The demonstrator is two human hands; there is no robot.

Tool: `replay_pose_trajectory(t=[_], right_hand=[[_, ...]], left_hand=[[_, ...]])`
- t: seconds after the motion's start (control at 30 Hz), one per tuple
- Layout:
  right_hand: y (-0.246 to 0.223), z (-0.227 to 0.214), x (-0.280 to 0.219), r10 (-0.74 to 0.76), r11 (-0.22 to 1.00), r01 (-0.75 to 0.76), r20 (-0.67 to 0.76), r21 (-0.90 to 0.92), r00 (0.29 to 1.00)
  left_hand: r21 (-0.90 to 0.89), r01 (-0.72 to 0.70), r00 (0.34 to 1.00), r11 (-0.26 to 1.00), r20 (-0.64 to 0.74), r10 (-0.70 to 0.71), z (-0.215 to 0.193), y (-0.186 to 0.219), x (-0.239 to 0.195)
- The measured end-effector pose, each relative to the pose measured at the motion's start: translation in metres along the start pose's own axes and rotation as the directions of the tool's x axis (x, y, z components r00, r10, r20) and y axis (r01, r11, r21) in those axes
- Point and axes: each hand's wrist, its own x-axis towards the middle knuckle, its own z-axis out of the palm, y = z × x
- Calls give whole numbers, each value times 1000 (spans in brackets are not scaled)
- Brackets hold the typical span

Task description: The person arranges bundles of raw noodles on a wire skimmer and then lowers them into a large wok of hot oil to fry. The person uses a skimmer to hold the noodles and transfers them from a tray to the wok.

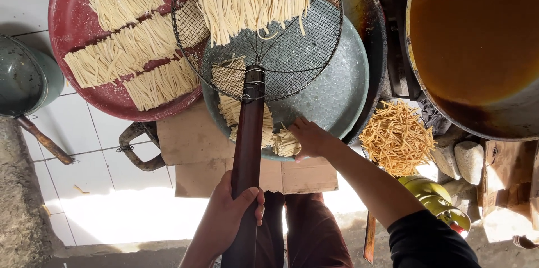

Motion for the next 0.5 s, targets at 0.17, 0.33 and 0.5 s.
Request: replay_pose_trajectory(t=[0.17, 0.33, 0.5], right_hand=[[13, 25, 13, -28, 999, 26, -102, -22, 994], [1, 16, 9, 5, 996, 2, -76, 85, 997], [-27, -22, -15, 154, 972, -168, 94, 162, 984]], left_hand=[[-29, -20, 1000, 999, 2, 20, -1, -3, 3], [-62, -43, 999, 997, 9, 43, -3, -4, 3], [-15, -64, 998, 998, 11, 64, -4, -4, 3]])
